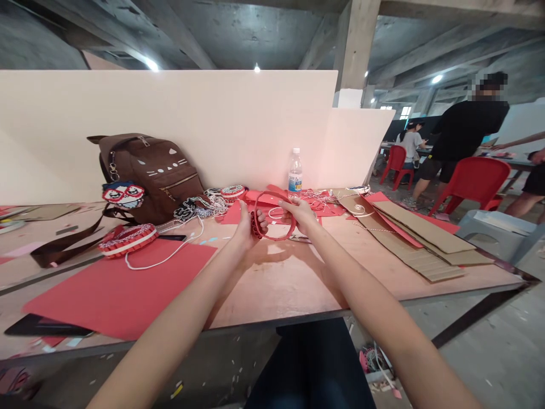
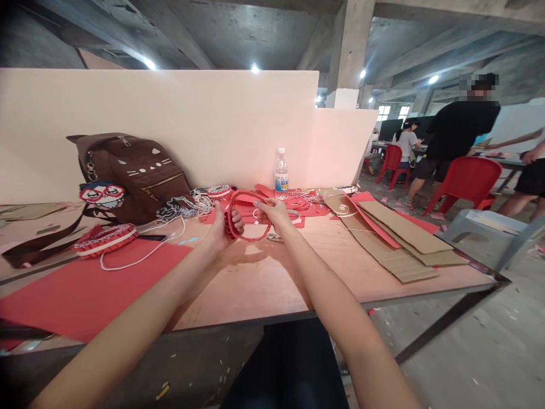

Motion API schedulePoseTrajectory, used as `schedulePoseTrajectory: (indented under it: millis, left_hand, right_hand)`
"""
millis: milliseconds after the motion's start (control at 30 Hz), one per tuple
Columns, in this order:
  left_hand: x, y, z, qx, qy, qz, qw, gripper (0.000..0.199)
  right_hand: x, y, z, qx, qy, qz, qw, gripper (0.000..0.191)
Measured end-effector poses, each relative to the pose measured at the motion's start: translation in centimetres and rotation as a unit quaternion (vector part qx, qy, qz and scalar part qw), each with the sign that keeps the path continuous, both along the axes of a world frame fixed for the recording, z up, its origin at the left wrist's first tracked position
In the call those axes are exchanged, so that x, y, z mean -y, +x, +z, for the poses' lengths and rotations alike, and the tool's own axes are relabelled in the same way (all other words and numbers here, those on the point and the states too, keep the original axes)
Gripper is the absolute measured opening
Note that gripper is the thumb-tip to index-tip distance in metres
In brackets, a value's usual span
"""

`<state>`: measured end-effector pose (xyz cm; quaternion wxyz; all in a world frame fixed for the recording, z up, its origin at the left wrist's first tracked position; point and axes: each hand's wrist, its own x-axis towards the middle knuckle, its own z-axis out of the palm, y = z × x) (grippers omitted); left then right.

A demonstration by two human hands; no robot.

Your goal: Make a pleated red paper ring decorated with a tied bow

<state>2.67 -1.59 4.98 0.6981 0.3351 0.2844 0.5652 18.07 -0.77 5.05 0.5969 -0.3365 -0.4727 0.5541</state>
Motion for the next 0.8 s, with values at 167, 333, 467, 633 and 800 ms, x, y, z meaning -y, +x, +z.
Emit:
schedulePoseTrajectory:
  millis: [167,333,467,633,800]
  left_hand:
    - [0.06,-0.08,0.07,-0.002,0.006,0.025,1.0,0.058]
    - [0.09,-0.12,0.21,-0.009,0.008,0.008,1.0,0.057]
    - [-0.08,-0.24,0.01,-0.002,0.009,0.004,1.0,0.055]
    - [-0.22,-0.29,-0.33,0.007,-0.002,0.019,1.0,0.058]
    - [0.12,-0.22,-0.22,0.011,-0.011,0.011,1.0,0.058]
  right_hand:
    - [-0.02,-0.15,-0.17,0.054,0.023,0.026,0.998,0.034]
    - [-0.17,-0.16,-0.34,0.068,0.024,0.035,0.997,0.032]
    - [-0.29,-0.11,-0.39,0.056,0.019,0.034,0.998,0.031]
    - [-0.13,-0.09,-0.29,-0.001,0.015,0.013,1.0,0.032]
    - [0.17,-0.27,-0.2,-0.007,0.02,0.015,1.0,0.033]
